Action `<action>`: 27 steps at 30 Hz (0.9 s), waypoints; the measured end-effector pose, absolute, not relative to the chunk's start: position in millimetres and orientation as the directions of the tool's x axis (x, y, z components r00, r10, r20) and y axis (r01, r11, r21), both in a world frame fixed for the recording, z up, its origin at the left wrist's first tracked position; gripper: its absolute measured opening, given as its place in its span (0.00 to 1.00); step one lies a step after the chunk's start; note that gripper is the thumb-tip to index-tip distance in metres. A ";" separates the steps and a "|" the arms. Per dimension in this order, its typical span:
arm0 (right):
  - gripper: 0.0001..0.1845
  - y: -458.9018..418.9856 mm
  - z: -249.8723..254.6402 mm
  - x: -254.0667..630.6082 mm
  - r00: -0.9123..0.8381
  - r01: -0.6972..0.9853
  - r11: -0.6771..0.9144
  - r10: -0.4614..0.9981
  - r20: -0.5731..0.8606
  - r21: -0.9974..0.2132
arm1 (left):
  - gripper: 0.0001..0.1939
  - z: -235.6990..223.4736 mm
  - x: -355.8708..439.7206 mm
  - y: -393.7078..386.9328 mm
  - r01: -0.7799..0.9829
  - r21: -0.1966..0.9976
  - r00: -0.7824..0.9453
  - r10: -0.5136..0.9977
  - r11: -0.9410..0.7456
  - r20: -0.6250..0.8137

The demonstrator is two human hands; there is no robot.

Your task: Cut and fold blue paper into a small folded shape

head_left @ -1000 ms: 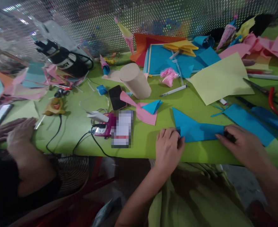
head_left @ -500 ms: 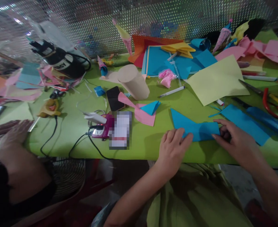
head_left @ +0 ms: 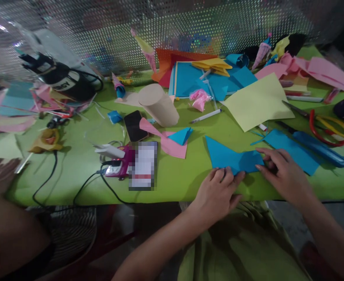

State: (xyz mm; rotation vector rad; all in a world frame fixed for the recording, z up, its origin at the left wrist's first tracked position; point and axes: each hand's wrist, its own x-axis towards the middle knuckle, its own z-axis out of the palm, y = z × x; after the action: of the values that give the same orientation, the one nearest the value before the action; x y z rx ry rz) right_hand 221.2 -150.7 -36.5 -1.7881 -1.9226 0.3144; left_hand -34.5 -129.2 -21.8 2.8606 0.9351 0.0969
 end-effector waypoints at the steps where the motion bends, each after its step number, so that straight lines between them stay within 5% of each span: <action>1: 0.22 -152.7 -34.0 219.9 -0.022 0.871 0.135 0.971 0.236 -0.473 | 0.31 -22.3 -33.9 -129.3 0.587 0.141 0.803 0.596 -0.797 0.024; 5: 0.20 -169.0 -24.8 204.2 -0.087 0.911 0.230 0.919 0.385 -0.342 | 0.30 -24.6 -32.8 -129.0 0.588 0.125 0.801 0.596 -0.799 0.048; 10: 0.30 -193.2 -33.3 170.5 -0.363 0.835 0.425 0.903 0.231 -0.350 | 0.24 -29.0 -34.5 -129.4 0.571 0.114 0.815 0.578 -0.813 0.041; 27: 0.39 -214.6 -50.3 204.1 -0.256 0.923 0.301 0.946 0.201 -0.239 | 0.26 -28.1 -77.4 -142.6 0.662 0.124 0.734 0.673 -0.739 0.093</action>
State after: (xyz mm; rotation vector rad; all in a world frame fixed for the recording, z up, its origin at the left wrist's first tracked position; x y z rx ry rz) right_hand 204.1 -214.6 -50.3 -1.6915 -2.2696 0.1044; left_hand -77.4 -142.6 -28.1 2.8481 1.0979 0.2014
